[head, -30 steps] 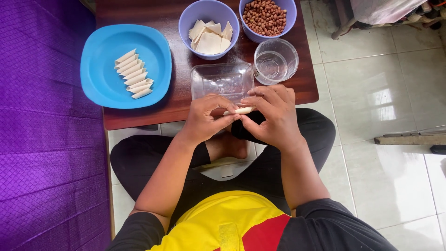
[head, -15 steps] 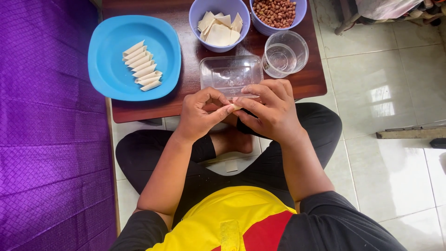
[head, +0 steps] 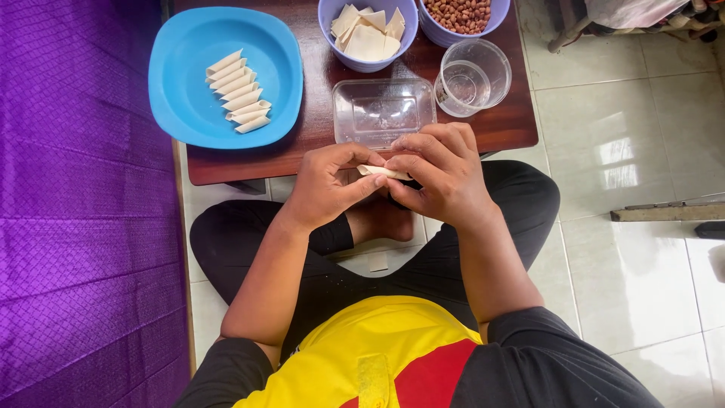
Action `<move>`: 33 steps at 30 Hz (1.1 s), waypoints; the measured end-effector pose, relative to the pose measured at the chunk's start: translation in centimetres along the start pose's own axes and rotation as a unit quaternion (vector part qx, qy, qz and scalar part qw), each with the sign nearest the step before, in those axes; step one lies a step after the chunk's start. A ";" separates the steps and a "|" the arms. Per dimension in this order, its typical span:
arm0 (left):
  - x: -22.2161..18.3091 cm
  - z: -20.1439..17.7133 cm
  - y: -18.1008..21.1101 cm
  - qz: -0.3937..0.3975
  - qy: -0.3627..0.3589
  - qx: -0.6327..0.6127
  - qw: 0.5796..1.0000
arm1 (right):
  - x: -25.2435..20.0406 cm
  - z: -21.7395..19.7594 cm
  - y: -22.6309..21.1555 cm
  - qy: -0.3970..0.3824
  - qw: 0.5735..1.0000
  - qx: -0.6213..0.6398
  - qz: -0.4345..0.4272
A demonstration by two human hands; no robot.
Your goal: Rolling peanuts into small square wrappers to create individual snacks and placing them in a bowl.
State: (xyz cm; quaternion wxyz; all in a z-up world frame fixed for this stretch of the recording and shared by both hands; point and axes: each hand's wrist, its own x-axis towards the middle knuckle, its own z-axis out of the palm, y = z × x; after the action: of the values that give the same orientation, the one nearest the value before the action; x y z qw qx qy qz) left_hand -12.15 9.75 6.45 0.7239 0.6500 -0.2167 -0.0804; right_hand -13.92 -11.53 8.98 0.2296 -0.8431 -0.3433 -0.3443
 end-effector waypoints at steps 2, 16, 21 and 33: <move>-0.1 0.0 0.2 0.003 -0.001 0.007 1.000 | 0.0 0.0 -0.2 0.004 1.000 -0.002 -0.002; -1.7 1.1 0.7 0.074 0.019 0.084 0.994 | -0.5 -1.4 -1.7 0.015 1.000 -0.021 -0.009; -2.3 1.7 2.8 0.089 0.012 0.070 0.994 | -0.6 -2.5 -2.7 0.011 1.000 0.015 0.008; -5.2 2.9 4.9 0.096 0.014 0.189 0.977 | -1.8 -4.9 -4.7 -0.002 0.997 0.072 0.041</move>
State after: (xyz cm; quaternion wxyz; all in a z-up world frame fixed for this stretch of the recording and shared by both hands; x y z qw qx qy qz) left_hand -18.84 9.87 10.35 0.5949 0.7527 -0.2791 0.0406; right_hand -20.38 -12.20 11.58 0.3029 -0.8384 -0.3329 -0.3073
